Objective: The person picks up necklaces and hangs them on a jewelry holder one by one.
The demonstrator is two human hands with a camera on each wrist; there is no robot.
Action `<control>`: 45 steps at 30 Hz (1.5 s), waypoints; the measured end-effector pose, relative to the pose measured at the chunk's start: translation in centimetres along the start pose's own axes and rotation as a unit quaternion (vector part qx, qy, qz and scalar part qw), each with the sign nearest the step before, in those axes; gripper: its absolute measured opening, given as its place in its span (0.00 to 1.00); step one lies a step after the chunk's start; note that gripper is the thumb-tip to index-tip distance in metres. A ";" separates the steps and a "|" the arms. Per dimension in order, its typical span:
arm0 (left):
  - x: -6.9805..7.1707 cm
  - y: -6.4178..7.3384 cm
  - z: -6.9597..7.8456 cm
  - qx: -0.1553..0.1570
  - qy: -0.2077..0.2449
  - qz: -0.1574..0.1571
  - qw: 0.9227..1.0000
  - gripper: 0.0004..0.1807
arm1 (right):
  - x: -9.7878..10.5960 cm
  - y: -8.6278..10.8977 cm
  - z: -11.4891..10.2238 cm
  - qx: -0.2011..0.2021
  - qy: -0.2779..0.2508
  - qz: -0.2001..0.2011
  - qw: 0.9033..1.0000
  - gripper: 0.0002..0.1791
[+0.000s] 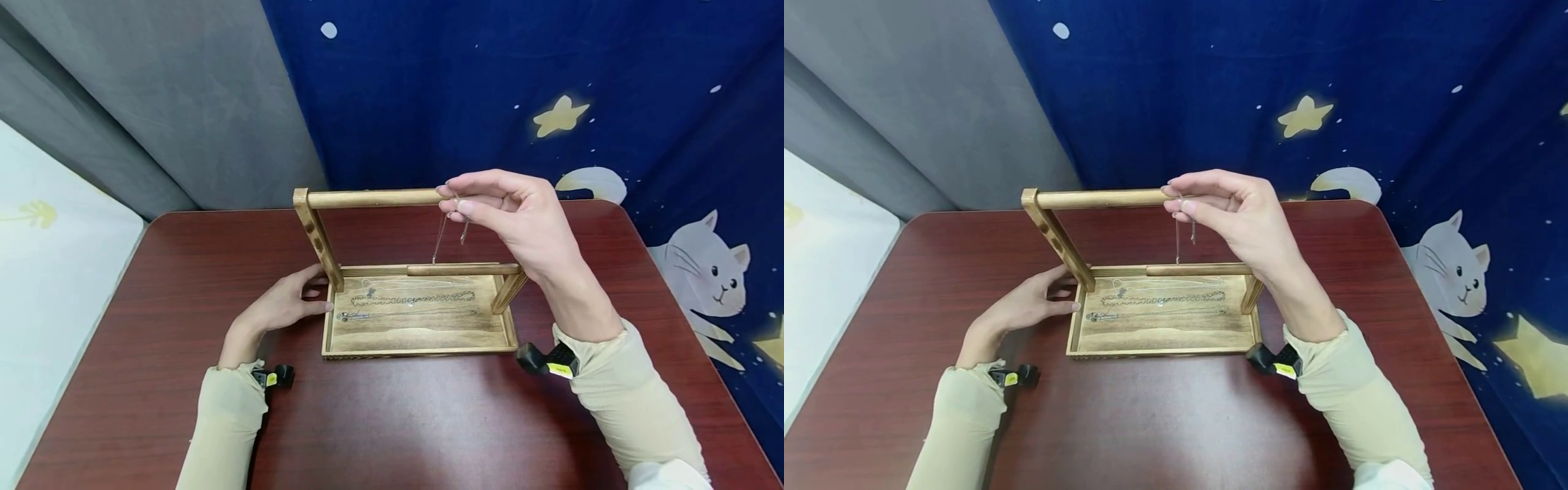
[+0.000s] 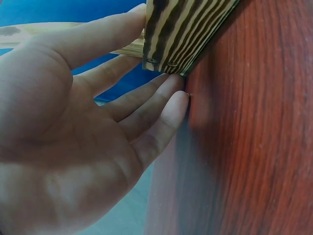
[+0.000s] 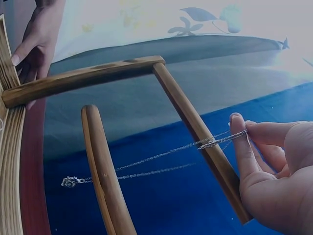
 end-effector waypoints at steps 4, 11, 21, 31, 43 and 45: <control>0.0 0.0 -0.1 0.003 -0.003 0.000 1.000 0.36 | -0.4 -0.3 0.2 -0.008 0.004 0.002 1.000 0.14; 0.0 0.0 0.1 -0.001 0.004 0.001 1.000 0.37 | -1.5 -0.8 0.4 -0.012 0.009 -0.013 1.000 0.15; -0.1 -0.2 -0.2 0.007 -0.005 0.002 1.000 0.38 | -2.9 -1.2 0.5 -0.017 0.011 -0.038 0.999 0.17; 0.0 -0.3 0.0 -0.016 0.015 0.012 1.000 0.36 | -4.6 -1.7 1.1 -0.028 -0.004 -0.063 0.998 0.18; 0.0 -0.4 -0.2 -0.014 0.012 0.014 1.000 0.36 | -6.7 -2.3 1.2 -0.017 -0.008 -0.097 0.995 0.22; 0.0 -0.4 -0.3 -0.011 0.011 0.015 1.000 0.36 | -7.1 -2.4 1.1 -0.011 -0.007 -0.105 0.994 0.21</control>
Point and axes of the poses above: each hand's wrist, its own y-axis away from the middle knuckle, its own x-axis out of the back of the hand, z = x × y, the point moved 9 cm from there along -y, towards the middle knuckle, and after that the axes turned 5 degrees about -x, right-handed, at the moved point
